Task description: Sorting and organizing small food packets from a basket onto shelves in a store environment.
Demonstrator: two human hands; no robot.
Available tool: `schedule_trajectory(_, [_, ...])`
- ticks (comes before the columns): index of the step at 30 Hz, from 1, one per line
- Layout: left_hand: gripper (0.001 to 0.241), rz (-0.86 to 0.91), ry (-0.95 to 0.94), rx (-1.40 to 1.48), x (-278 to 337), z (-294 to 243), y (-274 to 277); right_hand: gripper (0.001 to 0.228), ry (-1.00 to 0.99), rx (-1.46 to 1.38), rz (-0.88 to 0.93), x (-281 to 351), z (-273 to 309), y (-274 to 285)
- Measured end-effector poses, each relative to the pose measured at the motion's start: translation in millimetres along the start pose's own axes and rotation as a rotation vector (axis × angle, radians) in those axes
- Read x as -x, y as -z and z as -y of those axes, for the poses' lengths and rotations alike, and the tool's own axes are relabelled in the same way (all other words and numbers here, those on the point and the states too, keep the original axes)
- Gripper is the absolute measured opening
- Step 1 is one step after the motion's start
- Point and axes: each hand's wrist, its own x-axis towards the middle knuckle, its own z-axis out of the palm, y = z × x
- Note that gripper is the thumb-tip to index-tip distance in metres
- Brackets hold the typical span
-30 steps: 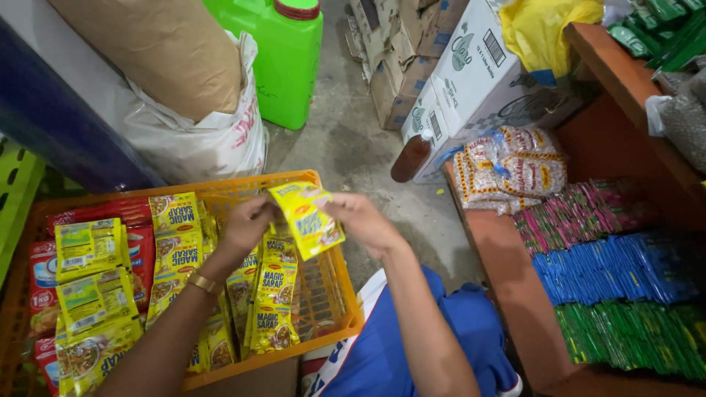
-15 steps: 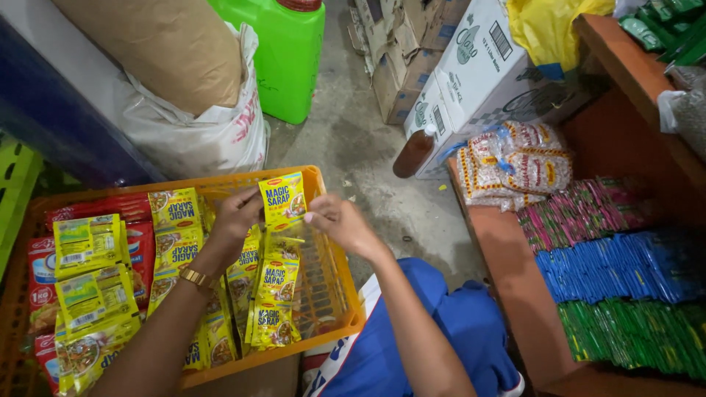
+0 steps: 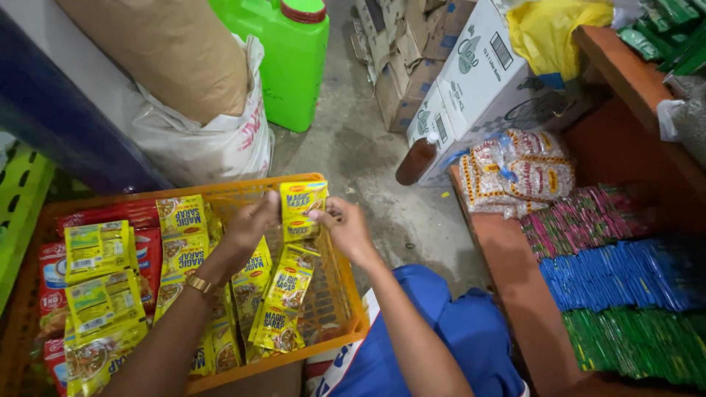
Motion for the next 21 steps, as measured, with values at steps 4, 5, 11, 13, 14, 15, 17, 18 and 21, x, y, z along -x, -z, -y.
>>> schedule_trajectory(4, [0.038, 0.038, -0.029, -0.168, 2.3, -13.0, -15.6, 0.016, 0.022, -0.085, -0.050, -4.2, -18.1, 3.4])
schedule_trajectory(5, [0.037, 0.039, -0.029, -0.202, 0.1, -6.3, -14.5, 0.017, 0.029, -0.118, -0.055, -5.0, -19.5, 3.6])
schedule_trajectory(11, [0.034, -0.008, -0.060, -0.319, -0.9, -4.3, -15.7, 0.040, -0.049, -0.232, -0.079, -4.0, -7.1, 2.6])
schedule_trajectory(13, [0.034, -0.017, -0.069, -0.320, 0.1, -3.1, -15.5, 0.049, -0.079, -0.264, -0.084, -4.1, -6.4, 3.8])
schedule_trajectory(14, [0.034, -0.023, -0.012, -0.292, 0.3, -0.7, -14.4, 0.048, -0.069, -0.292, -0.061, -4.4, -7.8, 4.8])
schedule_trajectory(15, [0.034, -0.029, 0.044, -0.264, 0.3, 1.3, -13.4, 0.047, -0.060, -0.320, -0.038, -4.8, -8.9, 6.3])
schedule_trajectory(17, [0.032, -0.020, 0.053, -0.205, -0.2, -2.7, -16.4, 0.043, -0.034, -0.302, -0.010, -5.8, -17.9, 6.2])
schedule_trajectory(18, [0.031, -0.010, 0.062, -0.144, -0.2, -4.8, -17.7, 0.039, -0.010, -0.284, 0.018, -6.1, -22.3, 5.9])
schedule_trajectory(21, [0.028, 0.049, -0.103, -0.160, -3.7, 4.8, -12.7, 0.033, 0.008, -0.201, 0.017, -4.6, -29.3, -1.3])
